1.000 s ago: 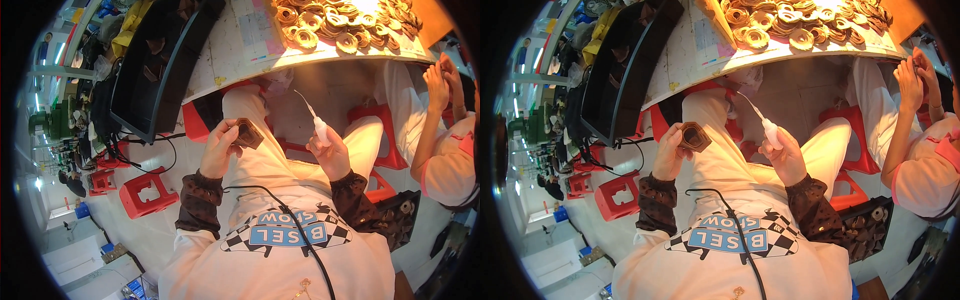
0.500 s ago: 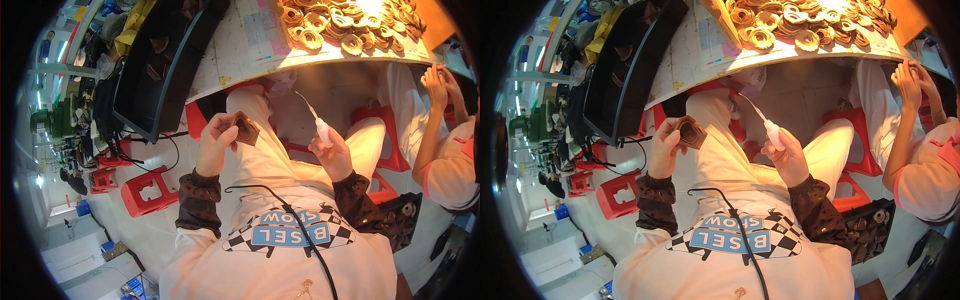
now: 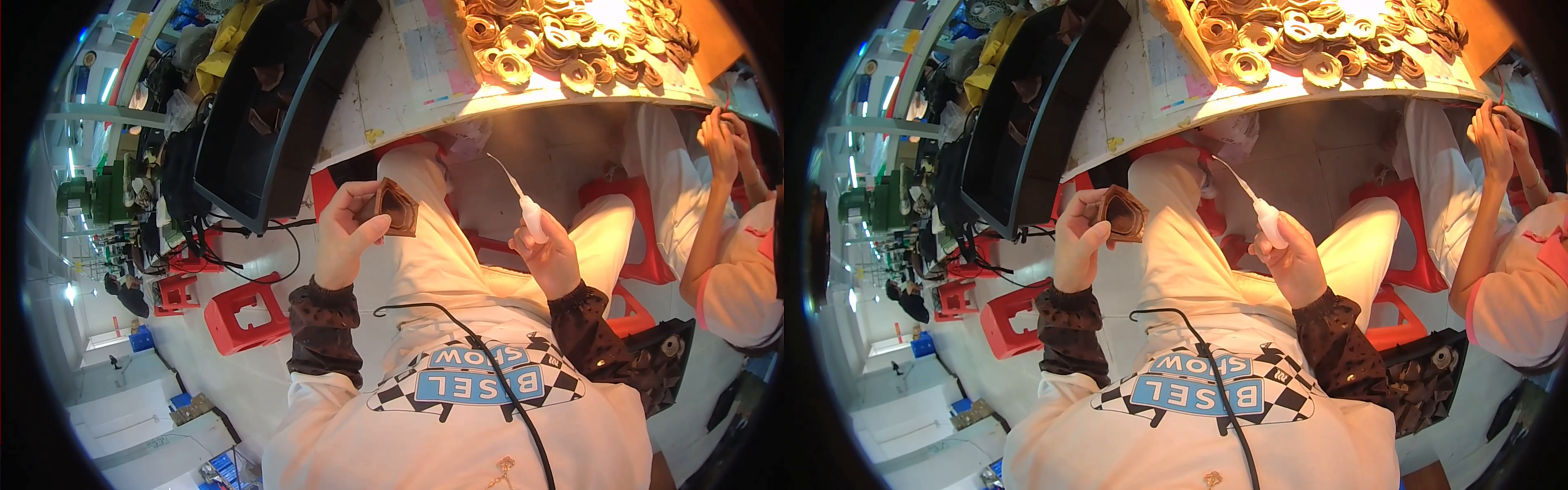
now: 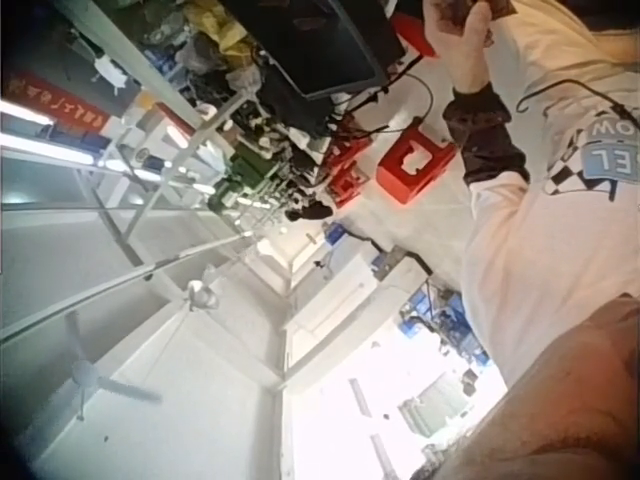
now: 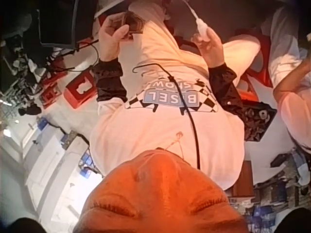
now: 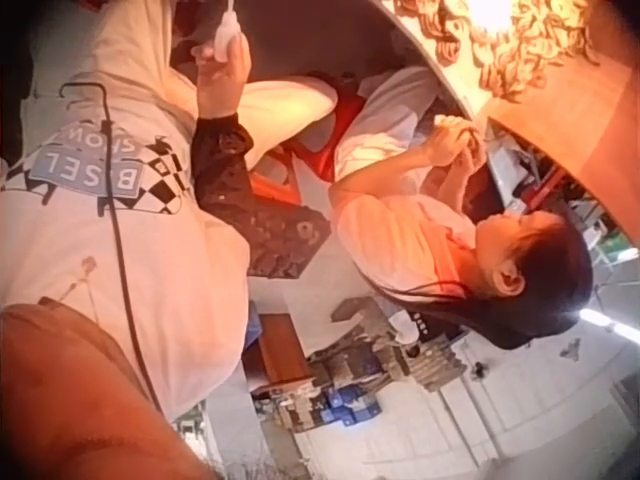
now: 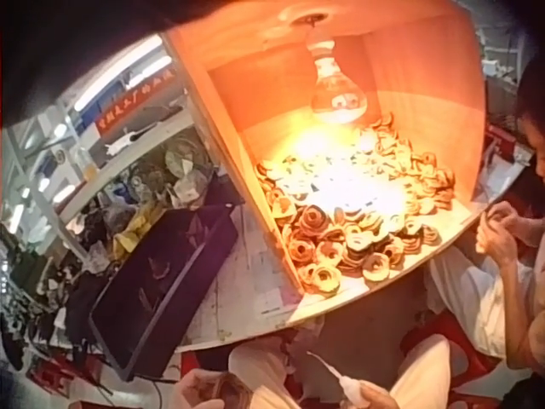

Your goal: The person applies glue from a glue bottle to plastic components, then joins the components together by hand.

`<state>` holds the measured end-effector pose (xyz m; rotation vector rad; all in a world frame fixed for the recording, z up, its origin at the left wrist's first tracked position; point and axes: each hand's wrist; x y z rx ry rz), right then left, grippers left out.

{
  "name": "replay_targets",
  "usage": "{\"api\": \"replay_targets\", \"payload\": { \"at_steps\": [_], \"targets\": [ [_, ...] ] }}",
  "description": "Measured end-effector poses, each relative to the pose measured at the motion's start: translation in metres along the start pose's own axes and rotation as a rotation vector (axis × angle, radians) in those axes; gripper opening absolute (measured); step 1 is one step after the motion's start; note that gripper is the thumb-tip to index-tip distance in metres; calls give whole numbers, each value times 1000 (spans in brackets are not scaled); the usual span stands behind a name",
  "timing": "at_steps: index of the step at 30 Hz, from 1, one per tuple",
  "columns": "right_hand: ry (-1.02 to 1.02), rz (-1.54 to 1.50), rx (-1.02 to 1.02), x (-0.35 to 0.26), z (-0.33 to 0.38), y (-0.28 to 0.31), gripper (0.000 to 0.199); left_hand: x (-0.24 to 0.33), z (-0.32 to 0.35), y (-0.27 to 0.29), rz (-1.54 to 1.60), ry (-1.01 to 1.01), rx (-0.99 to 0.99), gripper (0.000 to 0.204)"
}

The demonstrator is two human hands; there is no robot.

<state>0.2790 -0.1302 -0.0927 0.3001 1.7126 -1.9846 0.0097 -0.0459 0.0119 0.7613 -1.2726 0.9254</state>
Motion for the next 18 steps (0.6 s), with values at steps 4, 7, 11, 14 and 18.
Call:
{"api": "replay_targets", "payload": {
  "at_steps": [4, 7, 11, 14, 18],
  "targets": [
    [-2, 2, -4, 0, 0, 1, 29, 4, 1, -1, -6, -9, 2, 44],
    [-4, 5, 8, 1, 0, 1, 29, 6, 1, 0, -7, -25, -7, 47],
    [-6, 10, 2, 1, 0, 1, 29, 6, 2, 2, -5, -47, -10, 49],
    [-13, 8, 16, 2, -1, 1, 29, 6, 4, 3, -8, -49, 4, 51],
    [-13, 0, 3, 4, -1, 2, 28, 6, 5, 4, -44, -81, 35, 53]
  ]
}}
Point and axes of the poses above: each hand's wrist, its own z-axis away from the middle knuckle, its own y-axis out of the back of the hand, x = y × z, and after that the axes turned 8 degrees about -x, right-handed
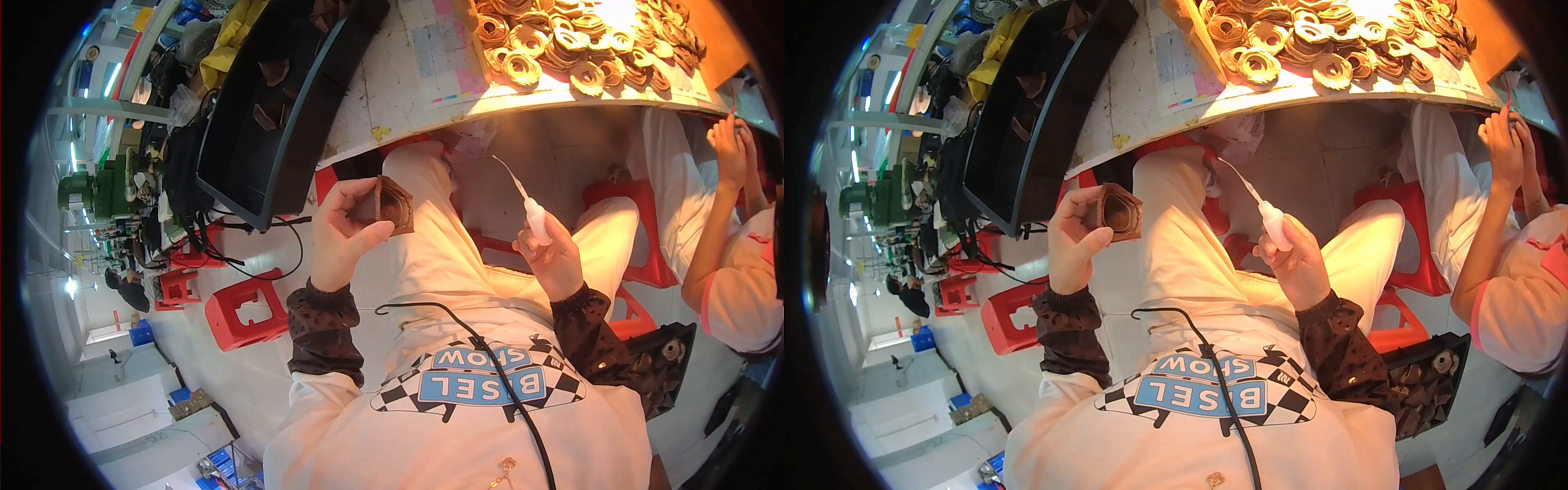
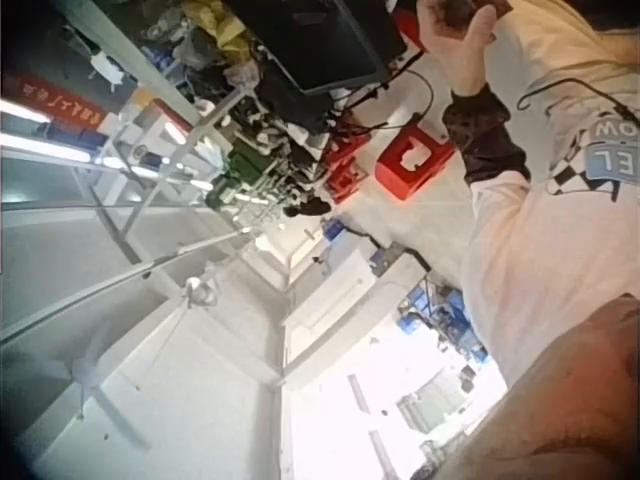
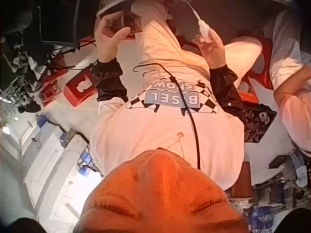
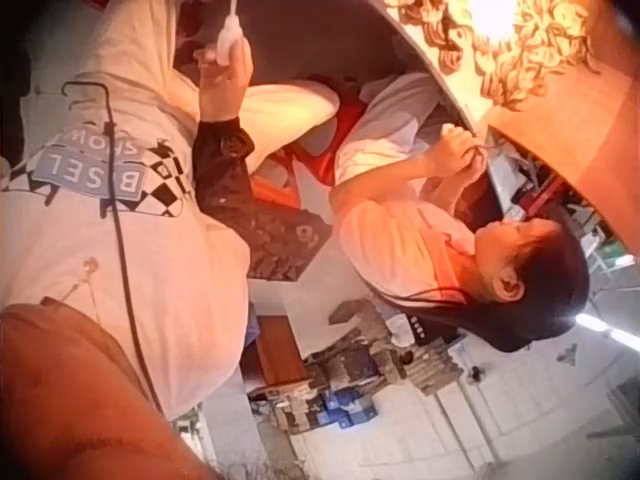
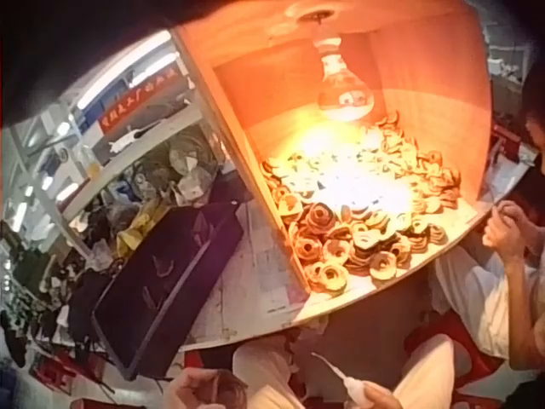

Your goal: The person applies glue from a glue bottle to plastic components, then joins the components together by hand.

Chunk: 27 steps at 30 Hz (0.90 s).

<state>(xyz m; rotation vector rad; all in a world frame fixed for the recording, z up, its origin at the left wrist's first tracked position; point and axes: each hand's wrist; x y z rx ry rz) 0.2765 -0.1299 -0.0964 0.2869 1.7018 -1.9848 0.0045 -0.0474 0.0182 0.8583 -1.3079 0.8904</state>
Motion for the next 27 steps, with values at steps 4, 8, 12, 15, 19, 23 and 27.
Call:
{"api": "replay_targets", "payload": {
  "at_steps": [4, 8, 12, 15, 19, 23, 27],
  "targets": [
    [-9, -3, 7, 1, 0, 0, 28, 2, 2, 4, -20, 13, 4, 55],
    [-11, 5, -18, 2, 0, 2, 28, 4, 2, 7, -112, -10, 15, 58],
    [-6, -3, -28, 2, 0, 2, 28, 8, 4, 10, -202, -19, 12, 61],
    [-29, -1, -60, 1, -4, -3, 29, 10, 5, 10, -227, -32, 19, 62],
    [-24, 41, -171, -6, -19, -24, 27, 12, 7, 9, -234, -68, 44, 65],
    [-62, 177, -258, -17, -39, -52, 25, 14, 8, 12, -292, -63, 45, 70],
    [19, 365, -243, -19, -57, -76, 29, 14, 6, 15, -351, -133, 26, 72]
  ]
}}
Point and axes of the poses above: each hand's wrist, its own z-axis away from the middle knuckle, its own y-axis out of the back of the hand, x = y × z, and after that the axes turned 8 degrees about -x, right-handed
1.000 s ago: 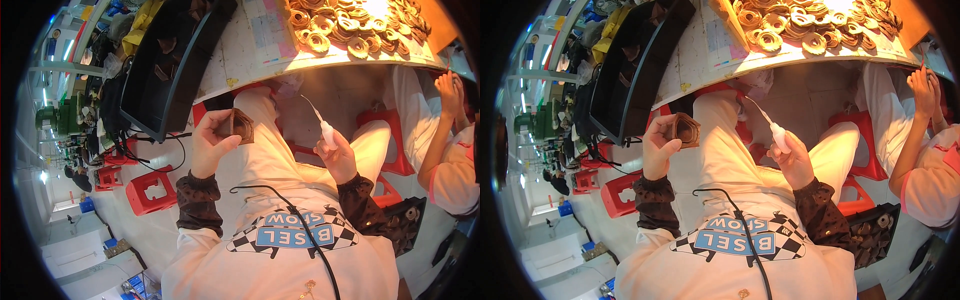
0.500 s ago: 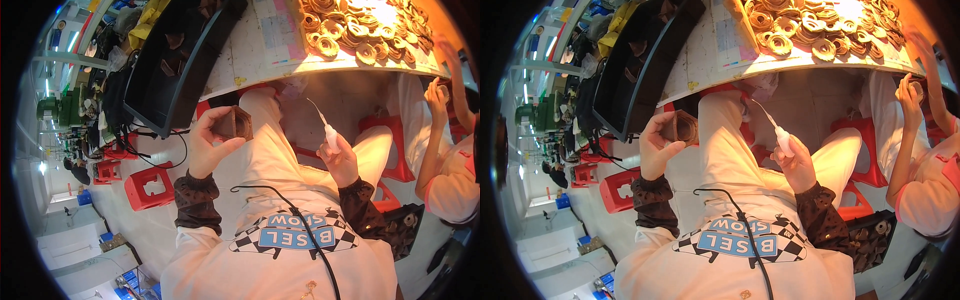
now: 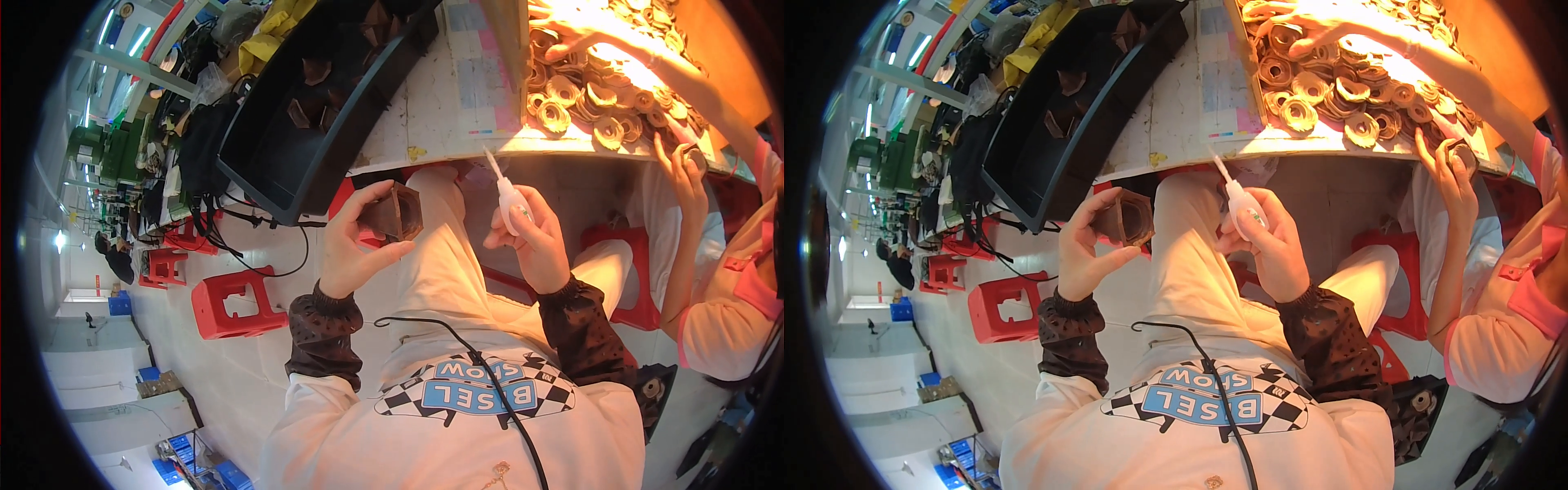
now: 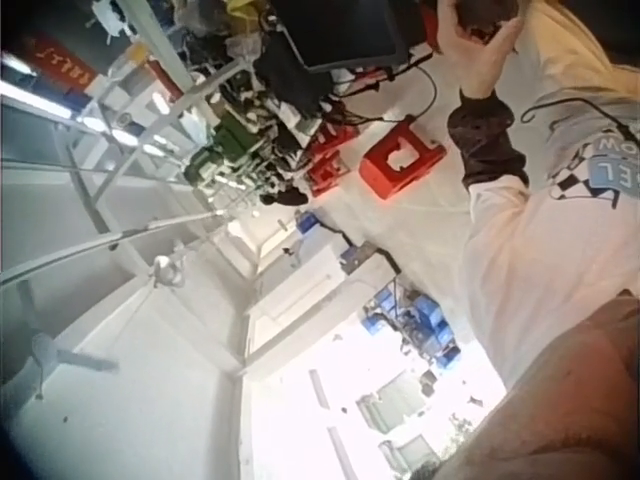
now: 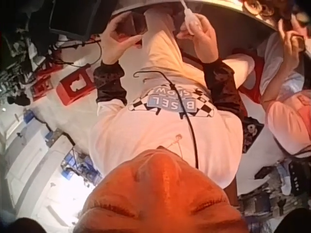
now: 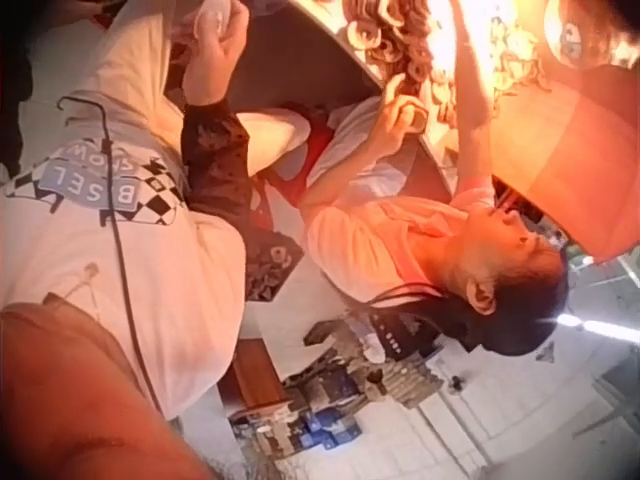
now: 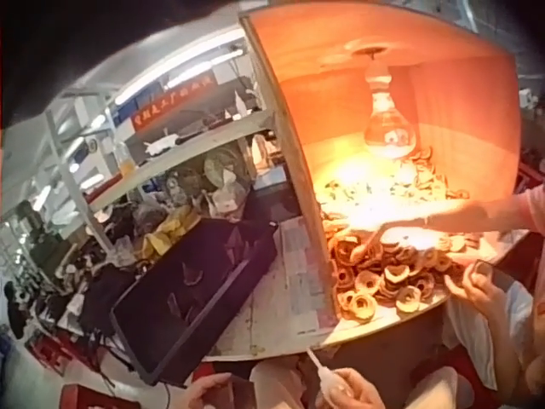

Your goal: The person applies glue from a glue bottle to plastic components, then joins the components together by hand.

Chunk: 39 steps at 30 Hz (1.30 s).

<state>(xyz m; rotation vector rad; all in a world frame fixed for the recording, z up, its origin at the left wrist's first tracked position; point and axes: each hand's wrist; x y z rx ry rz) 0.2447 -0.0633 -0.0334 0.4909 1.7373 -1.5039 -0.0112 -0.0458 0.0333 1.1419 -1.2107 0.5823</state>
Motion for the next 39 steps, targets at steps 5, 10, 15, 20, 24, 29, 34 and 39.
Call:
{"api": "replay_targets", "payload": {
  "at_steps": [5, 10, 15, 20, 24, 29, 34, 39],
  "targets": [
    [103, 149, -1, -2, -26, -8, 28, -3, -1, 4, -24, -2, 6, 72],
    [140, 159, -45, 1, -40, -8, 24, -5, -3, 5, -28, -56, 27, 73],
    [165, 205, -28, 7, -48, -7, 22, -7, -5, 2, 0, -112, 44, 74],
    [187, 283, -22, 10, -70, -1, 20, -6, -9, -1, 160, -160, 84, 73],
    [275, 453, 24, 14, -102, 0, 24, -5, -11, -1, 259, -202, 111, 72],
    [450, 976, 208, 14, -135, 6, 30, -3, -11, 4, 276, -219, 110, 80],
    [448, 1126, 255, 20, -159, 4, 30, 1, -11, 10, 246, -235, 125, 79],
    [601, 1348, 320, 27, -170, 7, 29, 3, -11, 11, 246, -296, 150, 73]
  ]
}}
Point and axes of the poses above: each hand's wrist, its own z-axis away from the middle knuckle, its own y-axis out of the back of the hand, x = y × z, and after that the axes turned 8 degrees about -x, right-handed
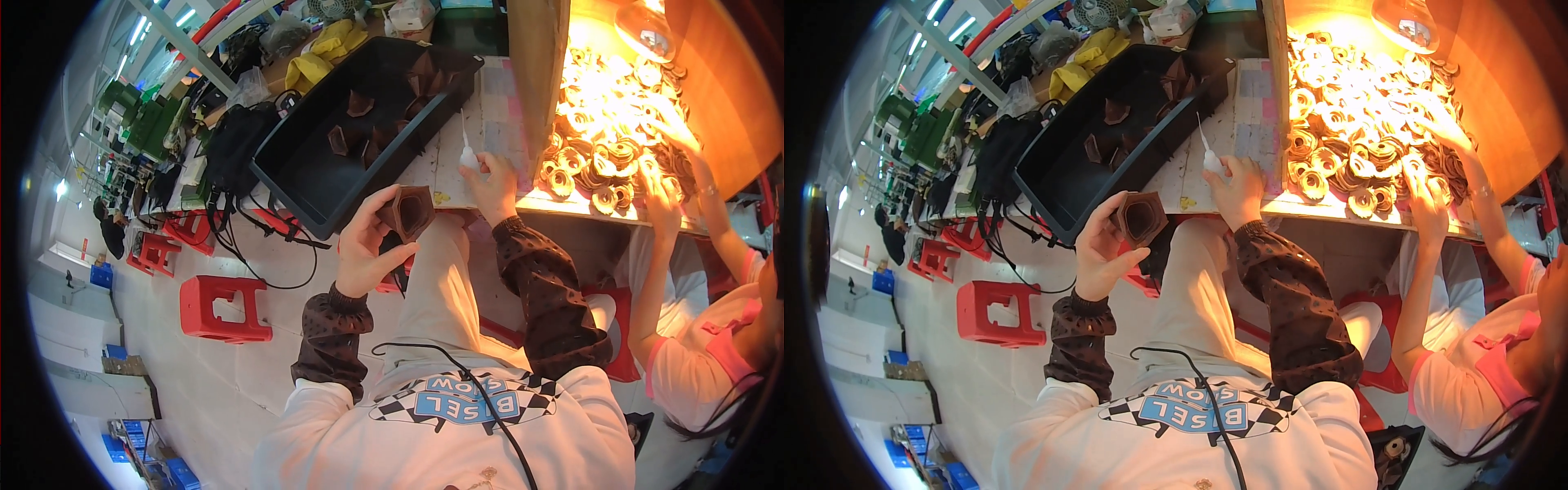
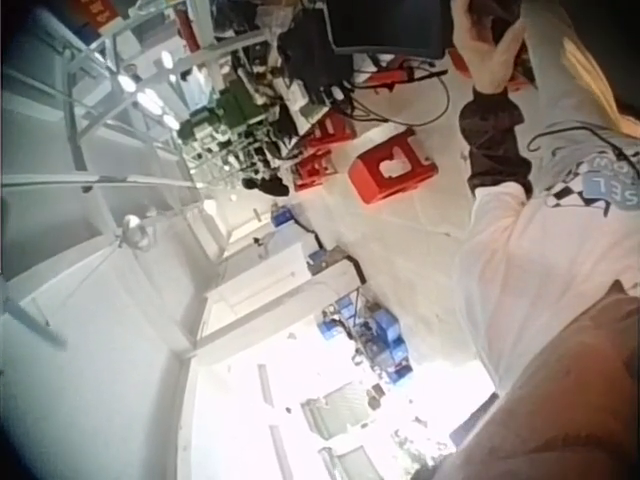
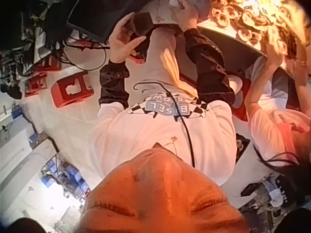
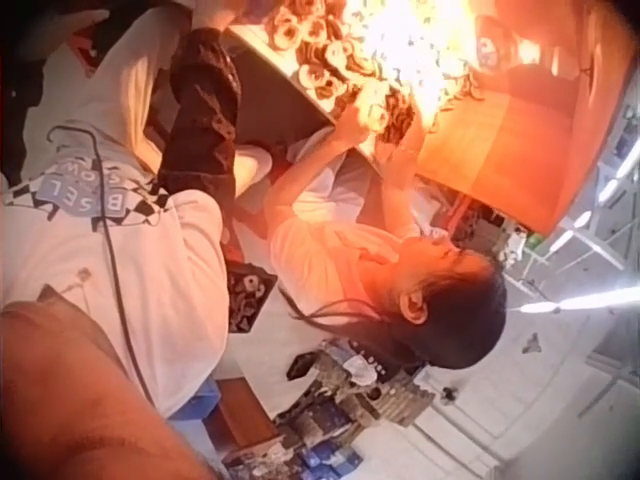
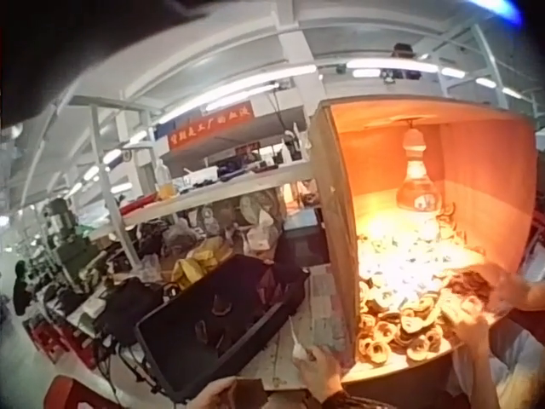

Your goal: The person applies glue from a glue bottle to plastic components, then joins the components together by hand.

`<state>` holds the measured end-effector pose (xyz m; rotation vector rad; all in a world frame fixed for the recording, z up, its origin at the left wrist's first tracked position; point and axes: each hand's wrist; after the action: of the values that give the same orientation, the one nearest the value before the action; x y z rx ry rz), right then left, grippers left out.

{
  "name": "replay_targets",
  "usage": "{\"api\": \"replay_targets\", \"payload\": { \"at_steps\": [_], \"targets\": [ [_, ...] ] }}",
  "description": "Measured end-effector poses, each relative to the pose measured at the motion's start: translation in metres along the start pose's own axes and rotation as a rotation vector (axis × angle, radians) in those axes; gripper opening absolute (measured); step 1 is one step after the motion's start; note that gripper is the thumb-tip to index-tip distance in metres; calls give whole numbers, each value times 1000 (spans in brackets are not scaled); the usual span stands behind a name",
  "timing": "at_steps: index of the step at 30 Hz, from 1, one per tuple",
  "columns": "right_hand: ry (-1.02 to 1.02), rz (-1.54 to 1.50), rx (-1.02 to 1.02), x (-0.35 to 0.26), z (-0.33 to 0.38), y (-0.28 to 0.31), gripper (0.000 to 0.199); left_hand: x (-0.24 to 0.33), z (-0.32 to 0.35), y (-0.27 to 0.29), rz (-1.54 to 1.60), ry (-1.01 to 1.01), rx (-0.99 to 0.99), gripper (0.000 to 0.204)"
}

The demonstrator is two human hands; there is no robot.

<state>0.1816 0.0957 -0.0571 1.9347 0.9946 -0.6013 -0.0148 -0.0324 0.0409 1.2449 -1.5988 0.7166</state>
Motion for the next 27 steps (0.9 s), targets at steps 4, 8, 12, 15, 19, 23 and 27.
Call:
{"api": "replay_targets", "payload": {
  "at_steps": [4, 8, 12, 15, 19, 23, 27],
  "targets": [
    [49, 67, 19, 1, 3, -3, 28, 1, -1, 0, -8, -12, 2, 73],
    [67, 99, 33, 1, 5, -3, 27, 2, -3, -1, -6, -29, 9, 72],
    [63, 107, 39, 1, 6, -3, 26, 2, -5, -1, -5, -72, 6, 71],
    [85, 133, 58, 2, 7, -4, 25, 2, -6, -2, 0, -70, 3, 70],
    [96, 144, 66, 4, 6, -6, 25, 3, -7, -1, -22, -86, -2, 69],
    [114, 172, 96, 6, 6, -8, 25, 5, -8, 2, -29, -102, -5, 69],
    [119, 195, 106, 8, 7, -9, 25, 7, -8, 3, -23, -102, 4, 70]
  ]
}}
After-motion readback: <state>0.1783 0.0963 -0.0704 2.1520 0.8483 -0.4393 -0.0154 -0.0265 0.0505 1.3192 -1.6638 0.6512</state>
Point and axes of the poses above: each hand's wrist, its own z-axis away from the middle knuckle, its own y-axis out of the back of the hand, x = y × z, and after that the axes turned 8 degrees about -x, right-handed
